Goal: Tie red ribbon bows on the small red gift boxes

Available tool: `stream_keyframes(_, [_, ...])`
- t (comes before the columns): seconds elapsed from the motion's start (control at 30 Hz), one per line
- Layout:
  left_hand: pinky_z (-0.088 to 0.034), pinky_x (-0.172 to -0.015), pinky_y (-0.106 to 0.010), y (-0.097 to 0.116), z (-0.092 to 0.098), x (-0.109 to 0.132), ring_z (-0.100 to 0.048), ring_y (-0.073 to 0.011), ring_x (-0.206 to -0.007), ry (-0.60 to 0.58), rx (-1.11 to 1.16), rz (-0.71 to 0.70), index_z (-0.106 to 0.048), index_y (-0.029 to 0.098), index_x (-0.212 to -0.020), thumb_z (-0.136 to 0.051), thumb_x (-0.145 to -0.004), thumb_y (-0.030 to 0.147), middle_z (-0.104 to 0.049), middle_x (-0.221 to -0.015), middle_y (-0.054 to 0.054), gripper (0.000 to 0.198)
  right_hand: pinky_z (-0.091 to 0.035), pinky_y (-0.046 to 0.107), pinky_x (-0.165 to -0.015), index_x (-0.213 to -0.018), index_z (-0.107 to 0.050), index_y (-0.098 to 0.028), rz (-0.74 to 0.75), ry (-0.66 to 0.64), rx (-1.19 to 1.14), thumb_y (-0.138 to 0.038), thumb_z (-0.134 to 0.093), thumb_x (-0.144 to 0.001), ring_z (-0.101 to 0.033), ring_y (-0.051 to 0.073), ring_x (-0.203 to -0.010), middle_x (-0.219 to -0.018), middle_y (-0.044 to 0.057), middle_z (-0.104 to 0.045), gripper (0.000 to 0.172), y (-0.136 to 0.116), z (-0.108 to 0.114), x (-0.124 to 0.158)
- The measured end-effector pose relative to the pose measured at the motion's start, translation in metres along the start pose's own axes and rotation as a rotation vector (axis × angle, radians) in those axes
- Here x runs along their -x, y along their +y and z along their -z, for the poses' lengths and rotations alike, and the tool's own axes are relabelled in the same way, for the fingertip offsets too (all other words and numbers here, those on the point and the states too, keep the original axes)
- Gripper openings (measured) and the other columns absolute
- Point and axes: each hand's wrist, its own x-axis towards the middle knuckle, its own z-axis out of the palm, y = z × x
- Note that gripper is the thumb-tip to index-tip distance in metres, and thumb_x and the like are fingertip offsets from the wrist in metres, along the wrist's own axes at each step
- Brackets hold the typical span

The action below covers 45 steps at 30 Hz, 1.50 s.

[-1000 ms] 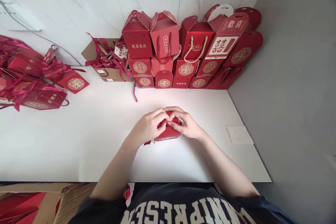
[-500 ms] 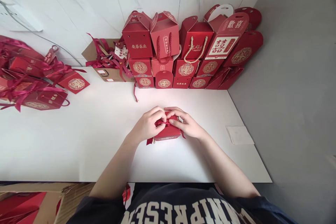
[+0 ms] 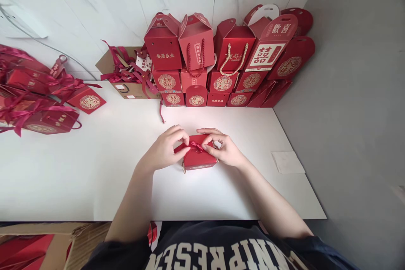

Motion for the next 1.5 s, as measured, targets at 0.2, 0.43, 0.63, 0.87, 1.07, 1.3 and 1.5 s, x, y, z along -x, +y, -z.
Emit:
stream_keyframes(0.2, [-0.037,-0.054,-0.023,-0.008,-0.001,0.002,-0.051,-0.0134,-0.073,-0.020,0.053,0.114,-0.061,0.020,-0.080,-0.046,-0.086,0.014,-0.053,-0.081,-0.002,0.017,-0.040,0.042,-0.105,-0.084,-0.067,-0.023,0.013,-0.012,0.027,-0.015,-0.060,-0.084,-0.050,0.022,-0.126,-0.131,0.007,-0.059,0.011,0.000,-0.002,0.000])
stream_keyframes(0.43, [-0.041,-0.063,-0.026,0.003,-0.013,-0.005,-0.049,-0.0139,-0.069,0.068,0.056,0.143,-0.057,0.018,-0.067,-0.054,-0.088,0.034,-0.051,-0.068,0.000,0.026,-0.040,0.043,-0.105,-0.084,-0.066,-0.024,0.045,-0.034,0.039,-0.014,-0.060,-0.083,-0.051,0.022,-0.125,-0.130,0.006,-0.060,0.011,0.000,-0.004,0.000])
stream_keyframes(0.63, [-0.039,-0.058,-0.024,-0.002,-0.007,-0.002,-0.049,-0.0114,-0.066,-0.002,0.211,0.150,-0.057,0.018,-0.069,-0.055,-0.086,0.028,-0.051,-0.071,0.001,0.020,-0.041,0.043,-0.102,-0.083,-0.060,-0.022,-0.016,-0.057,0.014,-0.019,-0.056,-0.089,-0.052,0.023,-0.122,-0.130,0.008,-0.059,0.008,-0.002,-0.001,0.001])
stream_keyframes(0.87, [-0.034,-0.054,-0.024,-0.004,-0.006,0.001,-0.038,-0.0092,-0.058,-0.060,0.188,0.064,-0.051,0.017,-0.065,-0.053,-0.083,0.020,-0.046,-0.064,0.003,0.018,-0.040,0.045,-0.104,-0.083,-0.055,-0.023,-0.073,-0.044,-0.005,-0.030,-0.051,-0.094,-0.051,0.024,-0.124,-0.133,0.007,-0.056,0.013,-0.004,0.010,0.003])
stream_keyframes(1.07, [-0.033,-0.054,-0.023,-0.005,-0.007,0.000,-0.038,-0.0096,-0.058,-0.042,0.143,0.018,-0.047,0.018,-0.063,-0.050,-0.081,0.015,-0.045,-0.061,0.003,0.018,-0.036,0.044,-0.107,-0.086,-0.055,-0.023,-0.041,0.009,0.048,-0.030,-0.050,-0.095,-0.049,0.023,-0.124,-0.128,0.007,-0.058,0.013,-0.007,0.026,0.005])
stream_keyframes(1.3, [-0.031,-0.053,-0.023,-0.011,-0.006,-0.001,-0.038,-0.0093,-0.059,-0.057,0.118,0.053,-0.042,0.018,-0.064,-0.049,-0.080,0.013,-0.043,-0.065,0.003,0.018,-0.039,0.043,-0.100,-0.085,-0.054,-0.023,-0.032,0.004,0.119,-0.027,-0.051,-0.094,-0.054,0.024,-0.114,-0.116,0.008,-0.061,0.010,-0.003,0.033,0.006])
stream_keyframes(1.5, [-0.040,-0.058,-0.023,-0.012,-0.009,-0.004,-0.048,-0.0133,-0.072,0.097,-0.041,0.112,-0.060,0.021,-0.089,-0.056,-0.085,0.026,-0.050,-0.079,0.000,0.008,-0.045,0.039,-0.093,-0.094,-0.055,-0.024,-0.080,0.002,0.022,-0.030,-0.051,-0.094,-0.059,0.022,-0.104,-0.116,0.006,-0.061,0.007,-0.011,0.029,0.006])
